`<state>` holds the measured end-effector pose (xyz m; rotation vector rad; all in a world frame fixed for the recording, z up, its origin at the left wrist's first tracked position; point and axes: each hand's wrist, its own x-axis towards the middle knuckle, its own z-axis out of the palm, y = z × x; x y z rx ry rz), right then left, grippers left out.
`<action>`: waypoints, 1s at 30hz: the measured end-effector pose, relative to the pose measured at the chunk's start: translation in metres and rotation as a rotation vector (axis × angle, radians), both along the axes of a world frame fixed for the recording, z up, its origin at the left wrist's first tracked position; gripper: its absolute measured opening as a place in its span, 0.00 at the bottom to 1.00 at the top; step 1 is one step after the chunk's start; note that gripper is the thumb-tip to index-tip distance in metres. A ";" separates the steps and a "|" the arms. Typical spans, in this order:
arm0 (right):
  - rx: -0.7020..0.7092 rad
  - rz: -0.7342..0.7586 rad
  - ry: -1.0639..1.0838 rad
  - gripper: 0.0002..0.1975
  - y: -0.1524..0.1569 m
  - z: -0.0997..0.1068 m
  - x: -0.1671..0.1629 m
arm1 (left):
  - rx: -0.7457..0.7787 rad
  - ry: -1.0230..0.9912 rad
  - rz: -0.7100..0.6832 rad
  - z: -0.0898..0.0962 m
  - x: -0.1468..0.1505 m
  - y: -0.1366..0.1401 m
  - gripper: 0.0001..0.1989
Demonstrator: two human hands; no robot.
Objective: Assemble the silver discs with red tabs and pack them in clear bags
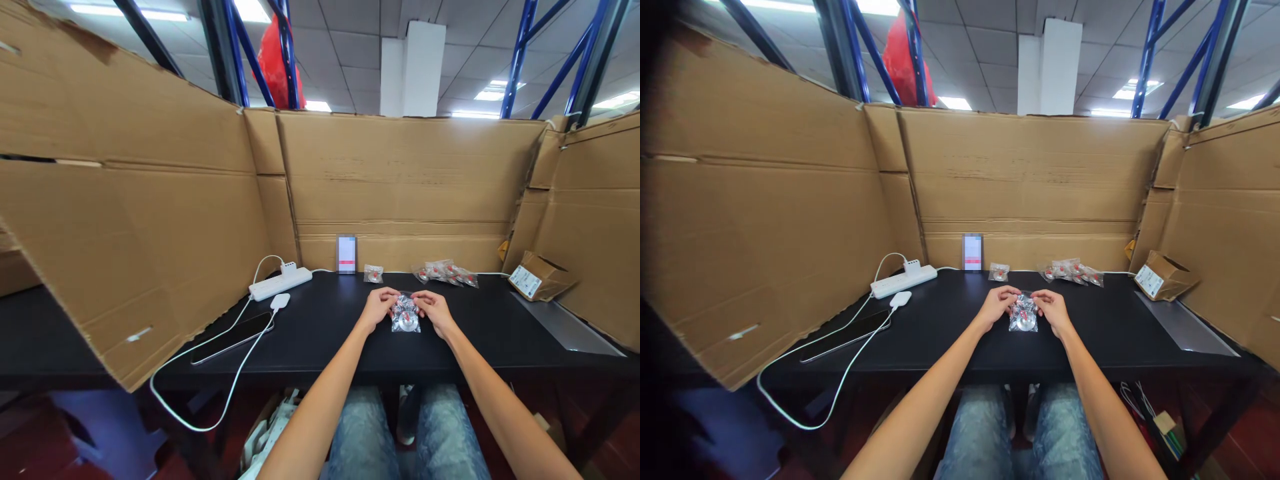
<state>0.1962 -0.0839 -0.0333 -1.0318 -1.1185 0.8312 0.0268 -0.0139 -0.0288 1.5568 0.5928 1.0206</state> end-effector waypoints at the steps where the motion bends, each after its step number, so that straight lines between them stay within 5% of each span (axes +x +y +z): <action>1: 0.004 -0.008 0.005 0.15 0.001 0.000 0.000 | 0.005 -0.001 0.001 0.000 0.000 0.000 0.15; 13: -0.043 -0.090 -0.097 0.10 0.006 -0.005 -0.003 | 0.240 0.093 0.213 0.004 0.001 -0.007 0.08; 30: -0.047 -0.100 -0.050 0.10 0.012 -0.008 0.002 | 0.382 0.224 0.236 0.003 -0.001 -0.007 0.08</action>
